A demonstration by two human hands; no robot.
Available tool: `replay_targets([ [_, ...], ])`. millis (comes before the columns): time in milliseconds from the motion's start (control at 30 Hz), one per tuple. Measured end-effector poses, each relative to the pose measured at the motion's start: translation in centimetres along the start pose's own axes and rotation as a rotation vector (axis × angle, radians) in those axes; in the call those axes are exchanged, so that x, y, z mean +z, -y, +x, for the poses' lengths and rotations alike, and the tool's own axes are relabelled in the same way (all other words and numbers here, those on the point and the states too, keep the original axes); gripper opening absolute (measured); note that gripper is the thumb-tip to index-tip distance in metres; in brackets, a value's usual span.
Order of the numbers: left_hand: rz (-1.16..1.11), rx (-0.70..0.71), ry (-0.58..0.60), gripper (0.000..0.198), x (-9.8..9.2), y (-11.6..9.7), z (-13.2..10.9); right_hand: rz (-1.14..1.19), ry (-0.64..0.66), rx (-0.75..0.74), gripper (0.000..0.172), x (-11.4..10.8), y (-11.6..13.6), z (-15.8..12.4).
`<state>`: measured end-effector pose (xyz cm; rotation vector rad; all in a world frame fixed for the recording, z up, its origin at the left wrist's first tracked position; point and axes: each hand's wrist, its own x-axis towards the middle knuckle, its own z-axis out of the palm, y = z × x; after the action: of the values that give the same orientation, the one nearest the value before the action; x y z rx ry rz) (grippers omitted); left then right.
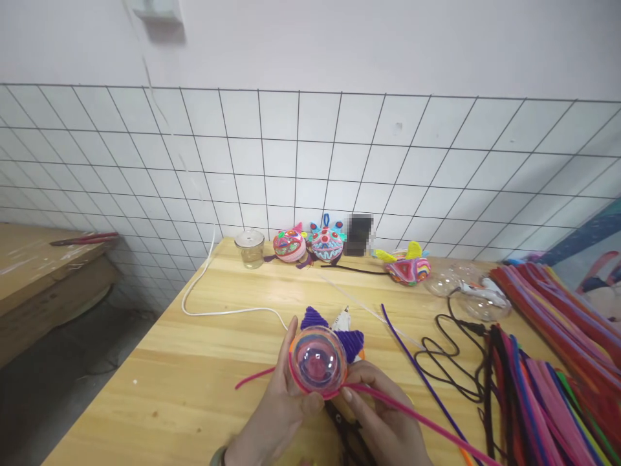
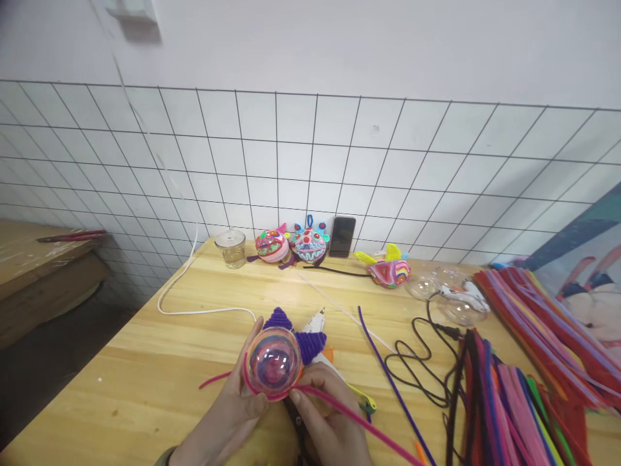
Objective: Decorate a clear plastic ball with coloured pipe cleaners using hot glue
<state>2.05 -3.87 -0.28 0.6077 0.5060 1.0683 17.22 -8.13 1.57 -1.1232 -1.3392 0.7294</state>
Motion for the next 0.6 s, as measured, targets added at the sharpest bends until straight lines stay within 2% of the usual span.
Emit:
replay_targets([
  [300,0.026,-0.011,0.015,0.132,-0.4,0.29,0.15,-0.035,0.039,0.03,0.011,-0.27,-0.58,0.05],
  [600,0.023,-0.02,0.036,0.132,-0.26,0.07,0.11,-0.064,0.075,-0.001,0.01,-0.52,-0.86,0.1],
])
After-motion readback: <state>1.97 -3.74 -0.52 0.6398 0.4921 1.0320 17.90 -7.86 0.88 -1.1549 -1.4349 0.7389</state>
